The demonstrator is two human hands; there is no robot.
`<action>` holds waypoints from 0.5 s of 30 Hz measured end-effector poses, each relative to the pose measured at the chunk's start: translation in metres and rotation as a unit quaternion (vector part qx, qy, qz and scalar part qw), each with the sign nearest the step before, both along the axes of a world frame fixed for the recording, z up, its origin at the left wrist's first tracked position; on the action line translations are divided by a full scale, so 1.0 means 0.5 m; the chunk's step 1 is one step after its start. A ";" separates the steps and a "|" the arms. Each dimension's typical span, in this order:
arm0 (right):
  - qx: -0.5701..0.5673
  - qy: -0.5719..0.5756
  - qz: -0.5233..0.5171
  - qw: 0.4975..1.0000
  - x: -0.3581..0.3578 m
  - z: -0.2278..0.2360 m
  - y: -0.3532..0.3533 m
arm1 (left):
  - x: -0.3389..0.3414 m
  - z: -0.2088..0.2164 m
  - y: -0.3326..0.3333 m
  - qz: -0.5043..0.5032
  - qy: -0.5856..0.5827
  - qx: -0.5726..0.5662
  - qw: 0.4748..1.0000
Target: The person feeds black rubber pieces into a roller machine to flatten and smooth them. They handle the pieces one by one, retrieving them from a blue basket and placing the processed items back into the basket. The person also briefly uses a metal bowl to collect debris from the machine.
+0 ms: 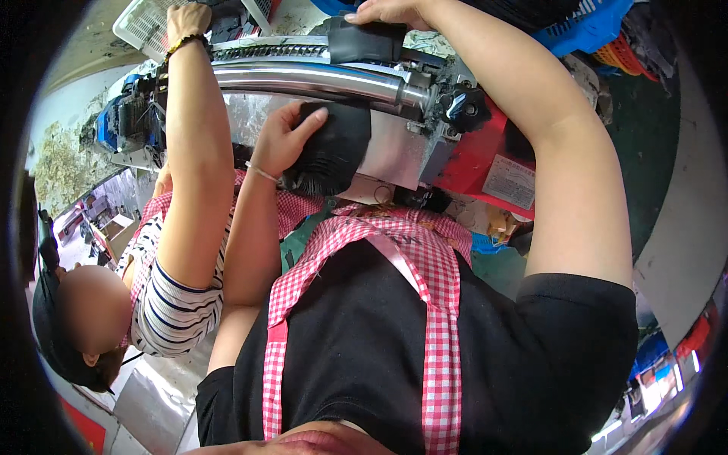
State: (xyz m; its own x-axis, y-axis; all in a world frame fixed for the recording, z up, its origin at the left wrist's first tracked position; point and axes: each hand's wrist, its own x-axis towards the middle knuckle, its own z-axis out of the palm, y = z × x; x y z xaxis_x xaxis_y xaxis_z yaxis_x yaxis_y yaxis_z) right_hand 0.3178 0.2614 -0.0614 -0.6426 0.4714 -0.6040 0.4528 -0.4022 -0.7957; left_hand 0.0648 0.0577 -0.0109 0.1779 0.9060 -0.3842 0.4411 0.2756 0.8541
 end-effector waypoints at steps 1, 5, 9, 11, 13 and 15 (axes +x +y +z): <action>-0.004 -0.003 -0.009 1.000 -0.002 0.006 -0.004 | -0.001 0.002 0.006 -0.008 0.073 -0.010 0.997; -0.029 0.002 0.003 1.000 0.001 0.013 -0.005 | 0.009 0.035 -0.002 -0.037 0.035 -0.031 0.998; -0.015 -0.013 -0.003 1.000 -0.004 0.020 -0.007 | -0.004 -0.011 -0.002 -0.015 0.031 0.031 0.999; -0.005 -0.019 -0.002 1.000 -0.002 0.021 -0.007 | 0.003 -0.015 0.007 0.020 0.101 0.008 0.995; -0.024 0.005 0.001 1.000 0.001 0.004 -0.002 | 0.009 0.014 0.007 -0.004 0.063 0.000 0.998; -0.031 0.008 0.004 0.999 -0.002 0.000 0.001 | 0.000 0.004 -0.003 0.006 -0.072 -0.022 0.997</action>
